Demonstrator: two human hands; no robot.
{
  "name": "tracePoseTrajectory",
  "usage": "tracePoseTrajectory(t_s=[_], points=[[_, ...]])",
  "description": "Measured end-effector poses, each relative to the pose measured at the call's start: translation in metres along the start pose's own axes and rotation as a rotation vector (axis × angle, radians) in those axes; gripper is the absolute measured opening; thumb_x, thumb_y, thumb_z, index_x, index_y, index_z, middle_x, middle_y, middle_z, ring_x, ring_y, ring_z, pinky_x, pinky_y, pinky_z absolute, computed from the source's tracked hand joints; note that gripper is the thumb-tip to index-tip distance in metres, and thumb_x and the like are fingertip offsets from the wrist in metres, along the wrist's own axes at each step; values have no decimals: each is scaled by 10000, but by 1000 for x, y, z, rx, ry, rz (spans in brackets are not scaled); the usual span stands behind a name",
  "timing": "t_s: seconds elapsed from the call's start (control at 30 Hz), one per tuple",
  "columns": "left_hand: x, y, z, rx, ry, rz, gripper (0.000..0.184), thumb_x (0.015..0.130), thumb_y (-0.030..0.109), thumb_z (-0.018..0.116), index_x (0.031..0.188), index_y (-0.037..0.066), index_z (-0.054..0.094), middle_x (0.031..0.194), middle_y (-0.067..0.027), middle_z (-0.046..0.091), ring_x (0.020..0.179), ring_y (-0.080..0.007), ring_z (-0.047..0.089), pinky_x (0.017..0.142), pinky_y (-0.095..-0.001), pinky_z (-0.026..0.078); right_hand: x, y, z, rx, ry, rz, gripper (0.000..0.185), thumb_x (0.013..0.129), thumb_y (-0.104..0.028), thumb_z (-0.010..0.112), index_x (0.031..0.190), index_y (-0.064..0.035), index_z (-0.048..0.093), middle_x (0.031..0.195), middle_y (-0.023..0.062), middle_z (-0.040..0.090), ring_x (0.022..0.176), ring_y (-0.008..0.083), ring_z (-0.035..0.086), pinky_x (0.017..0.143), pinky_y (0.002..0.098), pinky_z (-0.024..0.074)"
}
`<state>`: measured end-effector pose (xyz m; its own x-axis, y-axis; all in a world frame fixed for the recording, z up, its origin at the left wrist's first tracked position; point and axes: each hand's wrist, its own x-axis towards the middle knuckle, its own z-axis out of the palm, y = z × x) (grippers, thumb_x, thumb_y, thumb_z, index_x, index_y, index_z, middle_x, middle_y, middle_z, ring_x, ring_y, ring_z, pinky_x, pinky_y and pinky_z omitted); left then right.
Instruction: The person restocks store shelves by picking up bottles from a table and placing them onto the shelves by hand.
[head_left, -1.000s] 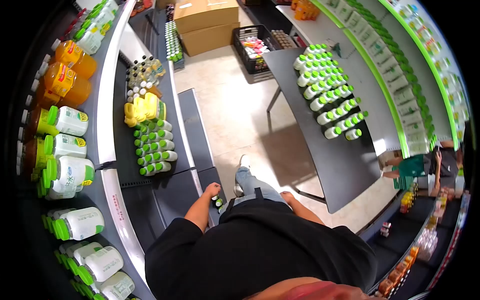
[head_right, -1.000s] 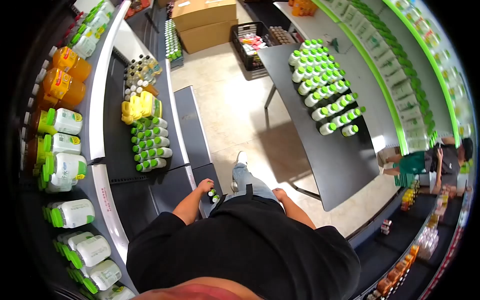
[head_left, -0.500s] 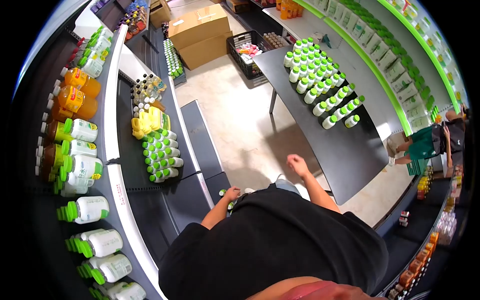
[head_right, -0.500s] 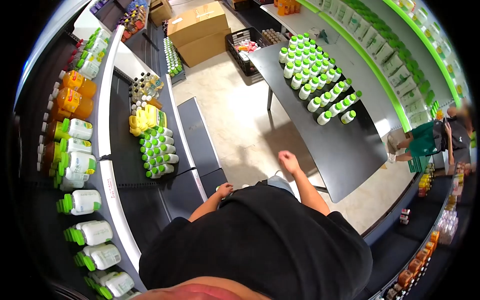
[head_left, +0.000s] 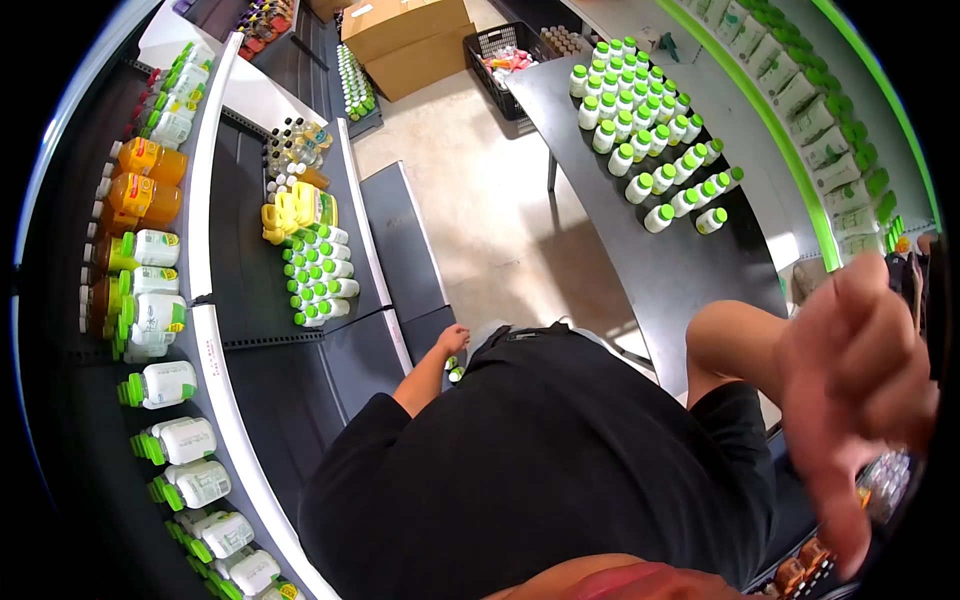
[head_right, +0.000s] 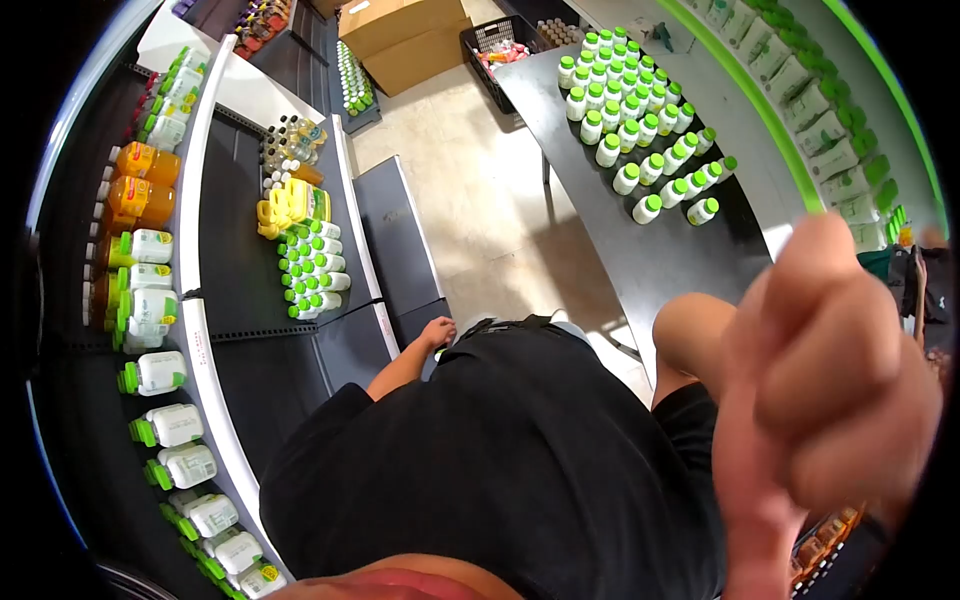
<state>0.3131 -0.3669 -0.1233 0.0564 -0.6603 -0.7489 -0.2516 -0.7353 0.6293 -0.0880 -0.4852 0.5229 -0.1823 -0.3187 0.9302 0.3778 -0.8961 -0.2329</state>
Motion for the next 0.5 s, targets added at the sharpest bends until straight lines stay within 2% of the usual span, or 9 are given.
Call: tracePoseTrajectory(t_s=[0.03, 0.13, 0.23, 0.27, 0.37, 0.5], points=[[1, 10, 7, 3, -6, 5, 271, 784, 202, 574, 985, 27, 627, 821, -102, 655, 666, -183, 623, 597, -320, 498, 1, -5, -5, 16, 1, -3, 325, 655, -258, 695, 808, -105, 452, 635, -50, 403, 539, 62, 353, 554, 252, 264], [1, 39, 28, 364, 205, 167, 293, 805, 267, 558, 1018, 85, 644, 924, -128, 666, 838, -241, 636, 755, -335, 492, -2, -13, -12, 26, 16, -17, 399, 609, -348, 736, 714, -142, 410, 593, -79, 375, 500, 32, 319, 530, 240, 208], [19, 47, 33, 350, 128, 147, 315, 819, 317, 538, 1055, 139, 645, 996, -143, 656, 974, -273, 606, 864, -338, 451, -3, -18, -15, 14, 27, -23, 487, 563, -438, 776, 621, -178, 369, 551, -109, 347, 462, 2, 286, 507, 229, 153], [24, 48, 30, 346, 47, 111, 327, 823, 323, 537, 1057, 120, 641, 1001, -151, 652, 958, -276, 612, 854, -342, 456, -4, -19, -15, 5, 32, -23, 518, 547, -468, 790, 589, -191, 355, 537, -119, 338, 449, -8, 274, 499, 225, 134], [30, 63, 14, 589, -63, 161, 338, 829, 317, 534, 1068, 99, 634, 1010, -149, 649, 937, -247, 620, 802, -338, 481, -3, -24, -8, -26, 39, -44, 614, 501, -559, 831, 495, -227, 314, 495, -149, 310, 411, -38, 241, 475, 213, 79], [51, 77, -13, 376, -241, 8, 334, 816, 249, 557, 1090, 66, 611, 897, -88, 646, 778, -179, 613, 603, -322, 507, -1, -26, -4, -130, 6, -58, 618, 502, -490, 849, 518, -221, 293, 515, -128, 297, 411, -38, 251, 473, 195, 96]])
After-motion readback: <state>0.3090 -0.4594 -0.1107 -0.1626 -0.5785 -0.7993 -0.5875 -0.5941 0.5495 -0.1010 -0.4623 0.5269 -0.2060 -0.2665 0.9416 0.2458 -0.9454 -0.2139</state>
